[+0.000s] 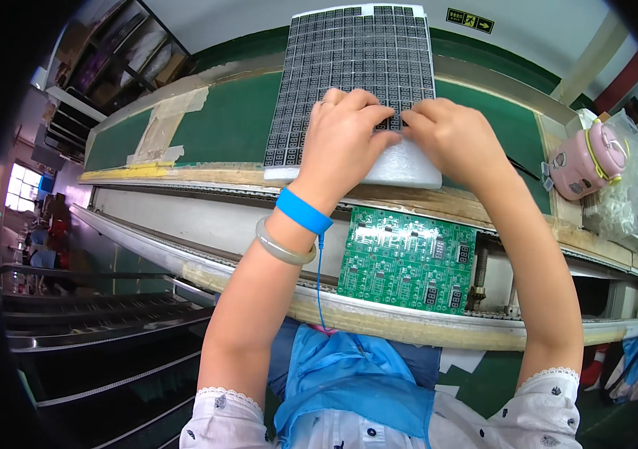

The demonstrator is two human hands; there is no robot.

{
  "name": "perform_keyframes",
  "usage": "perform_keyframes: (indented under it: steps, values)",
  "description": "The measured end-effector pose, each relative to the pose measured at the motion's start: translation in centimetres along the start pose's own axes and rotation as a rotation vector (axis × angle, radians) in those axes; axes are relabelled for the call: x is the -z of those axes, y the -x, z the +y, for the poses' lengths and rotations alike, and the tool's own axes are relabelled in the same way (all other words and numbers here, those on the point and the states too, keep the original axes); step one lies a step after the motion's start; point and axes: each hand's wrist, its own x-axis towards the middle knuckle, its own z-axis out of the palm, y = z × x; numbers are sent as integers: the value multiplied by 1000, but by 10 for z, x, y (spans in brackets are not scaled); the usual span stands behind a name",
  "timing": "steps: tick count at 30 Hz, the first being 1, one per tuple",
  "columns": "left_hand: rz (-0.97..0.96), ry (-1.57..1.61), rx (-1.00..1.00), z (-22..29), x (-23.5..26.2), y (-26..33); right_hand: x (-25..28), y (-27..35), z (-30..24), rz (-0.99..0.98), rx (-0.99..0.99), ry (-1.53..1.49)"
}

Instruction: The person uses tweezers to place small black electronic components onto a green circuit board. They repeatedly pick up components from a white foam tray and insert them into specific slots on the board, adjusting their position with the tool.

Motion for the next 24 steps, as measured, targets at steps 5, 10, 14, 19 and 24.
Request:
perform_keyframes:
  steps: [5, 10, 14, 19, 24]
  values:
    - [23, -74, -187, -5, -8, -8, 0, 14, -6, 259, -178, -108]
    - [37, -247, -403, -11, -12, -10, 21, 42, -25, 415, -767, -1088]
    - [229, -266, -416, -14, -15, -8, 49, 70, -52, 399, -892, -1369]
    - [108, -34, -287, -4, -8, -2, 55, 103, -75, 323, -986, -1457]
    - [57, 31, -305, -7, -10, -4, 53, 113, -90, 241, -945, -1342]
